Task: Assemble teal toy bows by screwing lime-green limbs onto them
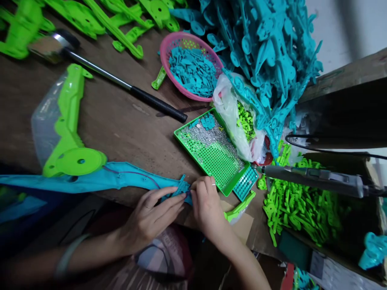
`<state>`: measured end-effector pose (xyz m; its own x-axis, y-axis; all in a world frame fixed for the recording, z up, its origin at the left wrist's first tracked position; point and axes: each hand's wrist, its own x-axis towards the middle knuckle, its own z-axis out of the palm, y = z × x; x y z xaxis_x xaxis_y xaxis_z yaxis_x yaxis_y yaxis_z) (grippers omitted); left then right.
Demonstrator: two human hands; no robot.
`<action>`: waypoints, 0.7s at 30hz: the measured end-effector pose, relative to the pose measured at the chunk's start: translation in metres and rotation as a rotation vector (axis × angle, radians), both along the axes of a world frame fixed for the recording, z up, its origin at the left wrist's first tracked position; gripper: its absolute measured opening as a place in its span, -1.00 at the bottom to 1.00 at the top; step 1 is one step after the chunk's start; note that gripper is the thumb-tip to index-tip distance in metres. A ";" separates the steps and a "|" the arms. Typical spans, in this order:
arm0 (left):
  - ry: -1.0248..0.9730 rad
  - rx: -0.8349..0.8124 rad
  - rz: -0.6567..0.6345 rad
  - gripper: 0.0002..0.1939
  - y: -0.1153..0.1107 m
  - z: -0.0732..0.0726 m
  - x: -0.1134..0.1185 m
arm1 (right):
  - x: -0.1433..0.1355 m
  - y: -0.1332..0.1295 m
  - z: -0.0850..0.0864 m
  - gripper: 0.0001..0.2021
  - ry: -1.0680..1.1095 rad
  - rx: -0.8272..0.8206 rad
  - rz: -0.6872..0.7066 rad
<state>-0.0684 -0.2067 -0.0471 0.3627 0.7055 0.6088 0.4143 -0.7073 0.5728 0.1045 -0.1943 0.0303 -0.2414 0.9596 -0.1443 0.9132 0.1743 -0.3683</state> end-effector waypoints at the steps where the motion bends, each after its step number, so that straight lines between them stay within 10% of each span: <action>1: 0.007 -0.017 0.007 -0.83 0.000 0.001 0.000 | 0.000 0.000 -0.001 -0.86 0.009 0.006 -0.007; 13: 0.075 -0.001 -0.085 -0.70 0.006 0.008 -0.005 | -0.014 -0.007 0.000 -0.77 -0.204 0.009 -0.033; 21: 0.055 0.022 -0.090 -0.77 0.002 -0.004 -0.004 | -0.001 -0.003 -0.008 -0.89 0.218 -0.024 -0.126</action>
<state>-0.0723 -0.2049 -0.0509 0.4572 0.6552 0.6014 0.3791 -0.7553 0.5347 0.1033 -0.1969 0.0221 -0.1482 0.9810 -0.1250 0.8258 0.0532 -0.5615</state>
